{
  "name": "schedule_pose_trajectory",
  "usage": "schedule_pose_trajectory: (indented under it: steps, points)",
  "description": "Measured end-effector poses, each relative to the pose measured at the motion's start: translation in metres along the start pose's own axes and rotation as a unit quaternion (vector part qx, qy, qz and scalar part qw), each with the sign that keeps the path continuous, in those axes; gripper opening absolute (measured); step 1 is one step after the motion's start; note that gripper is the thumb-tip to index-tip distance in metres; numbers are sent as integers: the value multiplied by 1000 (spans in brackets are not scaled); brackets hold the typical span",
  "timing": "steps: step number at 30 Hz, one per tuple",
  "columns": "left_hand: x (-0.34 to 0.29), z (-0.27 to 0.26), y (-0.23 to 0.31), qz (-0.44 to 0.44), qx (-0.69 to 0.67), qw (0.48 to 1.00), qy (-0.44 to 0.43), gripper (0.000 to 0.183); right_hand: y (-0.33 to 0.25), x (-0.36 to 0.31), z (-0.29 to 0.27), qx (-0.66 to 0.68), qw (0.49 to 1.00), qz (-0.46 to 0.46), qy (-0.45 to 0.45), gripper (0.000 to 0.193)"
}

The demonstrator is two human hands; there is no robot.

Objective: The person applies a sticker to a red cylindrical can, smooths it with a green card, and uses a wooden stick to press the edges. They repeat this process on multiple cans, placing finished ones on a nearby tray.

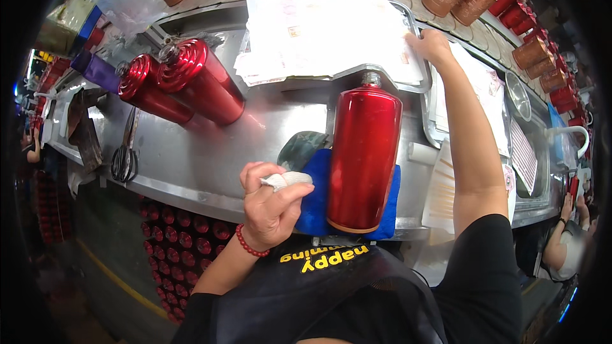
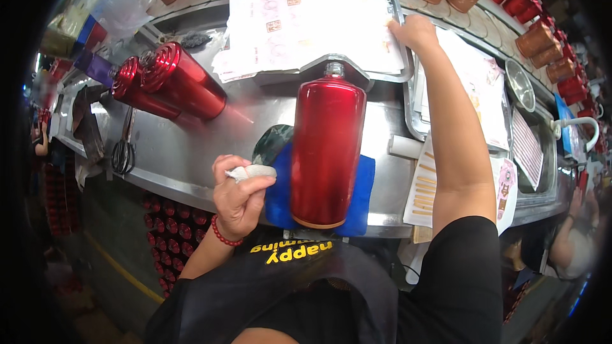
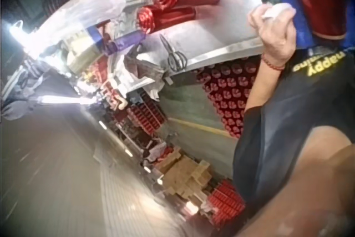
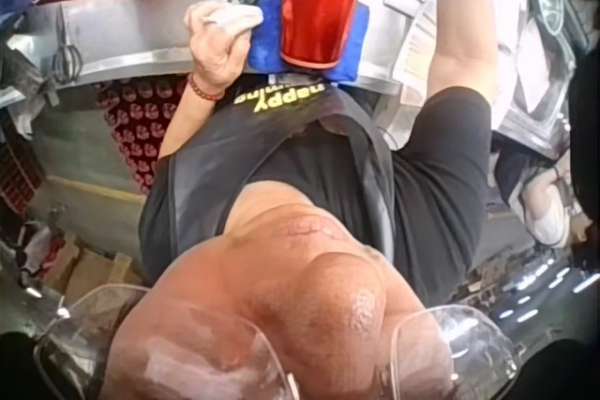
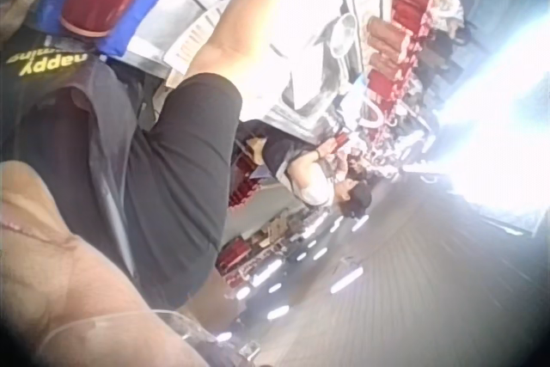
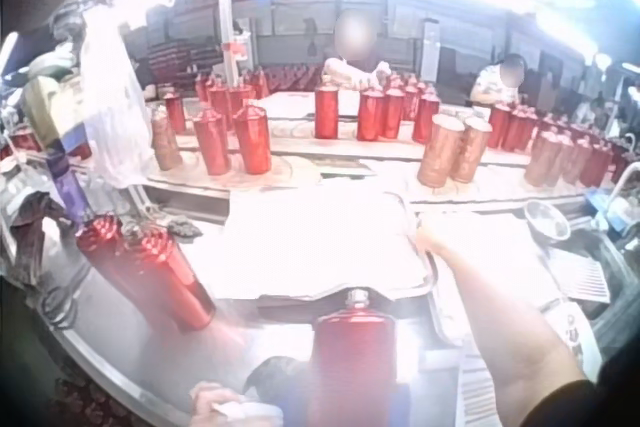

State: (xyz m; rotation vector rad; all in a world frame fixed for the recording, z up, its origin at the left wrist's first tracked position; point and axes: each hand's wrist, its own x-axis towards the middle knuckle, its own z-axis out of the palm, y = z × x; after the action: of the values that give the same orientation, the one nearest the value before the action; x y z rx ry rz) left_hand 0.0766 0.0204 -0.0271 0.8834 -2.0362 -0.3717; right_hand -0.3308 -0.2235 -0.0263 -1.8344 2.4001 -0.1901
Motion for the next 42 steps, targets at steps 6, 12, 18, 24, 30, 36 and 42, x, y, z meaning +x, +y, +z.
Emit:
schedule_pose_trajectory:
  steps: [6, 12, 18, 24, 30, 36, 42]
  points:
    - [-3, 2, 2, -36, -61, 997, -15, 27, -4, -17, -2, -64, 974, -79, 201, 34]
    - [-8, 14, 16, -40, -19, 986, -163, 100, -22, -83, -53, 13, 880, -317, 352, 11]
    - [12, 10, 48, 30, 157, 982, -103, 94, -40, -205, -137, 153, 883, -349, 273, 11]
    - [8, 25, 38, 14, 103, 992, -72, 101, -41, -282, -178, 209, 875, -385, 208, 13]
    - [-1, 33, 26, 9, 71, 996, -59, 107, -55, -305, -169, 305, 857, -396, 123, 8]
    - [-14, 42, 4, -19, -1, 994, -109, 109, -73, -271, -95, 335, 882, -316, 98, 11]
    - [17, 21, 21, -1, -110, 991, -74, 86, -71, -248, -53, 332, 867, -338, 158, 15]
